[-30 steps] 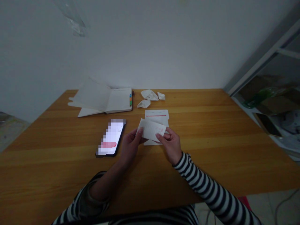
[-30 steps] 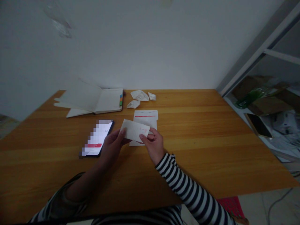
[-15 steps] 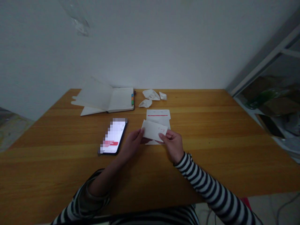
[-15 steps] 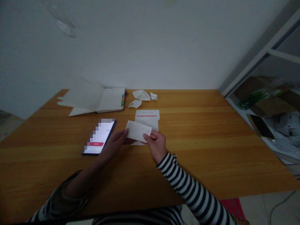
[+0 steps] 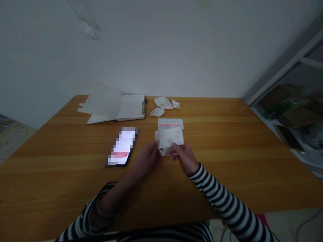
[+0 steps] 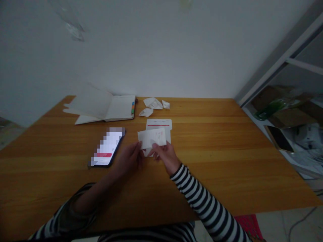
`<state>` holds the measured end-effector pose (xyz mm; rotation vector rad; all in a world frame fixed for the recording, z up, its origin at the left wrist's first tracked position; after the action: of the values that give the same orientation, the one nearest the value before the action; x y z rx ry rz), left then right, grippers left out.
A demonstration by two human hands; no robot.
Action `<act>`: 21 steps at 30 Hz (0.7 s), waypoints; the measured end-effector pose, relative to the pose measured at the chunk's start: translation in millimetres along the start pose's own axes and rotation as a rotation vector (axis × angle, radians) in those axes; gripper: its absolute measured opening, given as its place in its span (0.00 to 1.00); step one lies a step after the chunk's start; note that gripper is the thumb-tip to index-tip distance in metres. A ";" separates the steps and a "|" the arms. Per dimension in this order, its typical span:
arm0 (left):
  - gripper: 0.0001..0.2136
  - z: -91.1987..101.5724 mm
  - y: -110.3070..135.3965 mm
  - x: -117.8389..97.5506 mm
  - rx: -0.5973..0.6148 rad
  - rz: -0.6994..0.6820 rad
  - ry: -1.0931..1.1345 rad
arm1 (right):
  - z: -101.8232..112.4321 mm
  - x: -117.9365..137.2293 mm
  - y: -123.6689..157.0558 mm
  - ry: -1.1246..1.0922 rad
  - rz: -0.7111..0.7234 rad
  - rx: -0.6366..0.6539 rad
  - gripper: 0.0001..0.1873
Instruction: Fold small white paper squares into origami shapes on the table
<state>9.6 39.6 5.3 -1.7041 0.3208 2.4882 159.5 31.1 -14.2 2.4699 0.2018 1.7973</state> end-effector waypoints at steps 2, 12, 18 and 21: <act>0.24 -1.1 1.9 -2.8 -0.049 -0.030 -0.010 | -13.1 -8.0 3.4 0.064 -0.037 0.074 0.22; 0.24 23.2 -1.1 -13.2 -0.161 -0.071 -0.042 | 15.5 29.0 2.7 0.114 0.266 -0.127 0.26; 0.23 36.0 -6.1 -12.9 -0.141 -0.026 0.061 | 65.5 56.5 -7.6 0.062 0.345 -0.314 0.27; 0.24 17.9 -0.5 -12.9 -0.038 -0.011 0.061 | 20.0 30.5 -2.3 0.282 0.212 0.064 0.33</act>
<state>-1.8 44.7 23.4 -1.7942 0.2702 2.4541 187.7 38.3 8.0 2.3452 0.0137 2.2590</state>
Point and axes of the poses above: each hand's wrist, its own y-axis away from the middle knuckle, its own z-axis out of the back of the hand, x = y × z, the point moved 6 cm from there along -y, towards the middle knuckle, and after that the axes turned 2 degrees about -x, right-handed, at the moved point
